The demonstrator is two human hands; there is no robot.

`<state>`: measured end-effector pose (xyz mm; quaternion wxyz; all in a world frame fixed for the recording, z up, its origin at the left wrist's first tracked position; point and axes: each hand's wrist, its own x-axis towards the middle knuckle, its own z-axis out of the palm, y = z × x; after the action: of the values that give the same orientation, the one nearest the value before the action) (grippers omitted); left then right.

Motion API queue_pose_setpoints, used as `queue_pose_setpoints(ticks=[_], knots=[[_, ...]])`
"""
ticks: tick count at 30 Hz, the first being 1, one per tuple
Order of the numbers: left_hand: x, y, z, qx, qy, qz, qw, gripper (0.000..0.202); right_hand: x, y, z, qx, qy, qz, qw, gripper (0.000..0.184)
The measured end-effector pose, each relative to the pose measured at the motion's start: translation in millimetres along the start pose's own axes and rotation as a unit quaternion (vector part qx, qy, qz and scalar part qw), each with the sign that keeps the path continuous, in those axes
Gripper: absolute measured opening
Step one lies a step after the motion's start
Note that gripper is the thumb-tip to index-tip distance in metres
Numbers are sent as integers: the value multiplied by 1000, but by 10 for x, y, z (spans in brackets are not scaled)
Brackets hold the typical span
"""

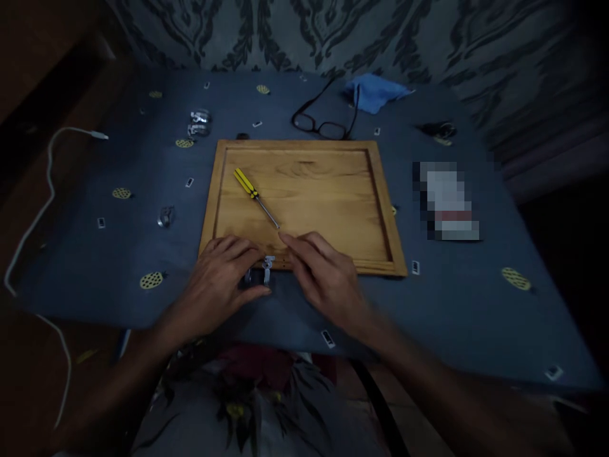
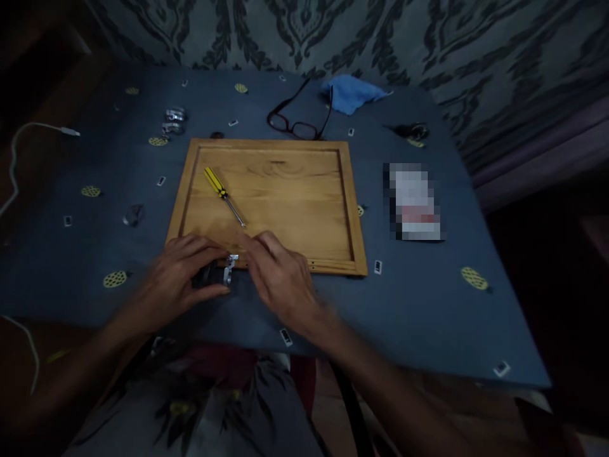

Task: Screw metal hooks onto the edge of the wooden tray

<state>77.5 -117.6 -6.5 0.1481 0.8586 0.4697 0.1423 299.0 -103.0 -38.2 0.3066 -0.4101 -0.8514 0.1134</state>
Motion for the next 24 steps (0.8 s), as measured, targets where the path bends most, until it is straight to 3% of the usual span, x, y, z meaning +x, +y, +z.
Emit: queue_pose_setpoints(ticks=[5, 10, 13, 18, 24], knots=[[-2, -18, 23, 5, 6, -9, 1000, 37, 486, 37, 76, 36, -42, 69, 996, 33], [13, -22, 10, -3, -14, -14, 1000, 34, 989, -46, 113, -35, -117, 209, 970, 33], [19, -36, 11, -15, -13, -18, 1000, 35, 1166, -84, 152, -36, -124, 226, 966, 37], [40, -96, 50, -6, -16, -18, 1000, 31, 1259, -5, 289, 3, -112, 235, 965, 19], [35, -95, 55, -11, -13, -15, 1000, 24, 1084, 218, 368, 153, -22, 262, 953, 9]])
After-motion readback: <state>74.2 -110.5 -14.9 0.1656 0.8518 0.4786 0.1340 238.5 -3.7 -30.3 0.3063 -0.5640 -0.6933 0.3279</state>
